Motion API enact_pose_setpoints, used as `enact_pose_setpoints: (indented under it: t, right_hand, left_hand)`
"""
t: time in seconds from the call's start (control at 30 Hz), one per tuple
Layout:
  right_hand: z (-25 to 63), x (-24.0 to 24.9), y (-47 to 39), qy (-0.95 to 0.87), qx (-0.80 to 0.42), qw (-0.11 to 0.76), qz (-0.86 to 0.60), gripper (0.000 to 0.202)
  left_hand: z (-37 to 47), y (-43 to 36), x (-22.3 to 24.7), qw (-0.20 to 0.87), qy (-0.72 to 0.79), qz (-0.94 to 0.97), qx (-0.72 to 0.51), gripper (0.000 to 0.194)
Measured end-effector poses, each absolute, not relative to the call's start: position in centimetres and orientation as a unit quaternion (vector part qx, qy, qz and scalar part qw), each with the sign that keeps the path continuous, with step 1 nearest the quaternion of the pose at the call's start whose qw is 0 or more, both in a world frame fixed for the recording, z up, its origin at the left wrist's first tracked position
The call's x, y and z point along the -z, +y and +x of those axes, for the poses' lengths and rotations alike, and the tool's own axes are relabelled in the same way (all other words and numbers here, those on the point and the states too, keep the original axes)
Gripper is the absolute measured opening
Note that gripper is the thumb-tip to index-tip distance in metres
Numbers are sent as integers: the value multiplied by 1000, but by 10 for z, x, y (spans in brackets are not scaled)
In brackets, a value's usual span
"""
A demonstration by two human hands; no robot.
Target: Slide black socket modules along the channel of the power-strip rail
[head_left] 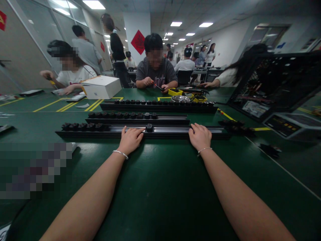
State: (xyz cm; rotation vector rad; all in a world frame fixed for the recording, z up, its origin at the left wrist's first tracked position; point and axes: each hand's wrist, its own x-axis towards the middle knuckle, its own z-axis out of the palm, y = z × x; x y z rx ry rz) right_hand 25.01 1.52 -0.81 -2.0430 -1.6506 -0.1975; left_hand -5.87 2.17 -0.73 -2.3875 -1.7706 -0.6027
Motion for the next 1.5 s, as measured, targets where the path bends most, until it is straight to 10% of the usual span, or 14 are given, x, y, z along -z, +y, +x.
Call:
enact_pose_setpoints:
  t: [1.5]
  right_hand:
    - [143,7,0,-808,44,232,-539,40]
  left_hand:
    - [-52,19,7,84,-584,-791,164,41]
